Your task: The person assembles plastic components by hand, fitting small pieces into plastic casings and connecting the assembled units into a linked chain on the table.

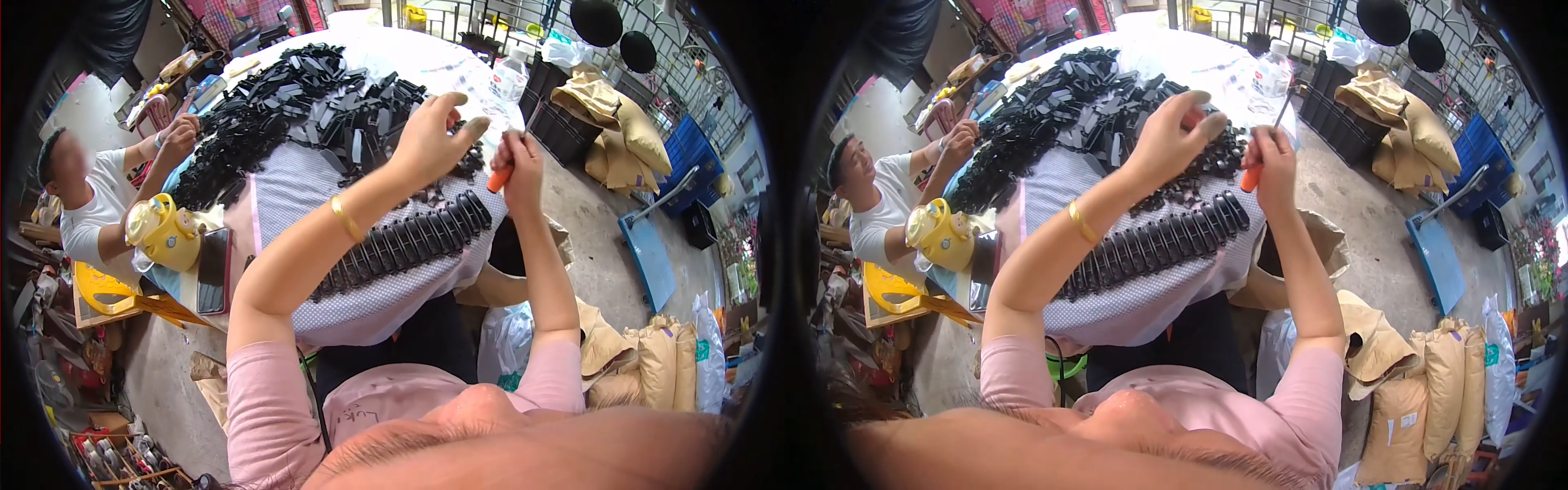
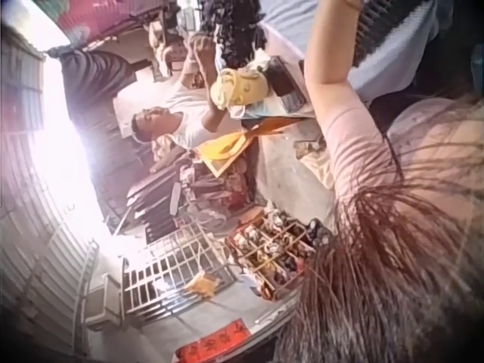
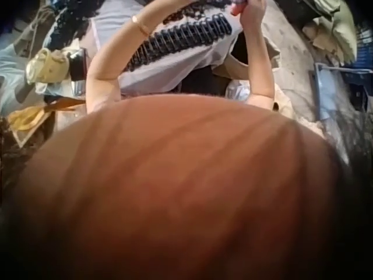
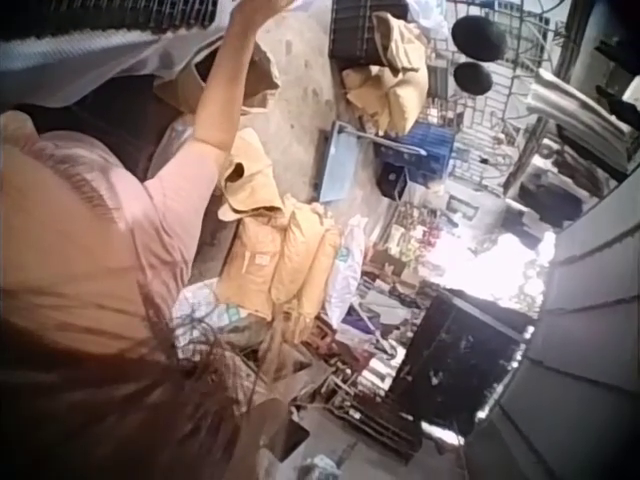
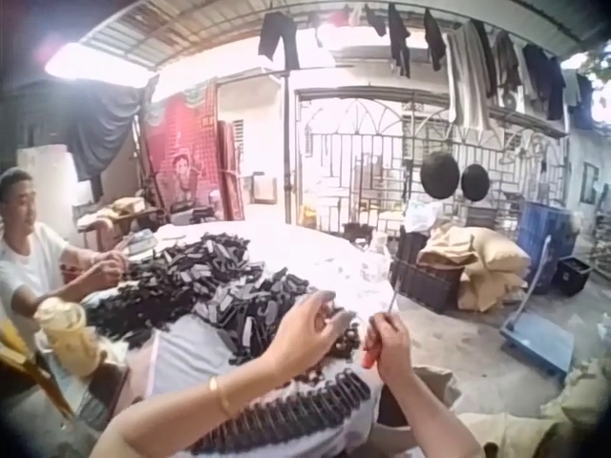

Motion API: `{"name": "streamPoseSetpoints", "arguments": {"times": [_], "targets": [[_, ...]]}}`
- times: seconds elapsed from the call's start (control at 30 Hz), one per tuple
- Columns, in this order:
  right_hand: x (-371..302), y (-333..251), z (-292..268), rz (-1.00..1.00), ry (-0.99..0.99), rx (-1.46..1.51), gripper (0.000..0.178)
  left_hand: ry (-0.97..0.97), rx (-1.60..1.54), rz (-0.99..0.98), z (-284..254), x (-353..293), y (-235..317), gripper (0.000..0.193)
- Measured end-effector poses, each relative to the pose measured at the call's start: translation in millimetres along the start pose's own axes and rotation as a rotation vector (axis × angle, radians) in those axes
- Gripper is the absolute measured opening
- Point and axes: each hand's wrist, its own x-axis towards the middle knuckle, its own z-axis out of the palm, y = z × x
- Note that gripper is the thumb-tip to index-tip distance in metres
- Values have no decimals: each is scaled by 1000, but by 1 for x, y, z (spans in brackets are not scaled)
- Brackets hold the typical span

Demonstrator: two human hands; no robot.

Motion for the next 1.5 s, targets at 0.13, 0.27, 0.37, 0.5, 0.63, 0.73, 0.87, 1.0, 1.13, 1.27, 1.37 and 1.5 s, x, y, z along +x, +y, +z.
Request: {"name": "streamPoseSetpoints", "arguments": {"times": [0.13, 0.27, 0.37, 0.5, 0.63, 0.73, 0.87, 1.0, 1.13, 1.27, 1.37, 1.5], "targets": [[-4, 36, -7, 16, -45, -63, 28, -204, -135, -20, 40, 28, -17, 60], [2, 48, 2, 14, -77, -50, 36, -323, -186, -89, 63, 40, -18, 56], [4, 55, -1, 48, -74, -34, 35, -397, -251, -168, 70, 41, -20, 45], [-2, 60, -7, 23, -45, -94, 31, -494, -279, -270, 80, 41, -29, 33], [-7, 53, 2, -6, 16, -166, 29, -429, -175, -208, 86, 32, -34, 31], [-6, 56, -3, -28, 21, -220, 26, -393, -141, -197, 81, 31, -26, 31], [-7, 65, 2, -258, 92, -364, 25, -376, -154, -157, 80, 26, -31, 31], [-8, 64, -1, -260, 69, -307, 14, -307, -193, -130, 84, 22, -37, 33], [-5, 55, -3, -86, -70, -327, 13, -367, -191, -196, 74, 32, -31, 31], [-12, 59, 2, -21, -53, -256, 11, -340, -168, -207, 68, 24, -30, 30], [-11, 62, 1, -5, -44, -271, 11, -365, -251, -231, 66, 23, -28, 31], [-17, 67, 9, -217, -93, -343, 13, -293, -297, -187, 60, 8, -33, 34]]}}
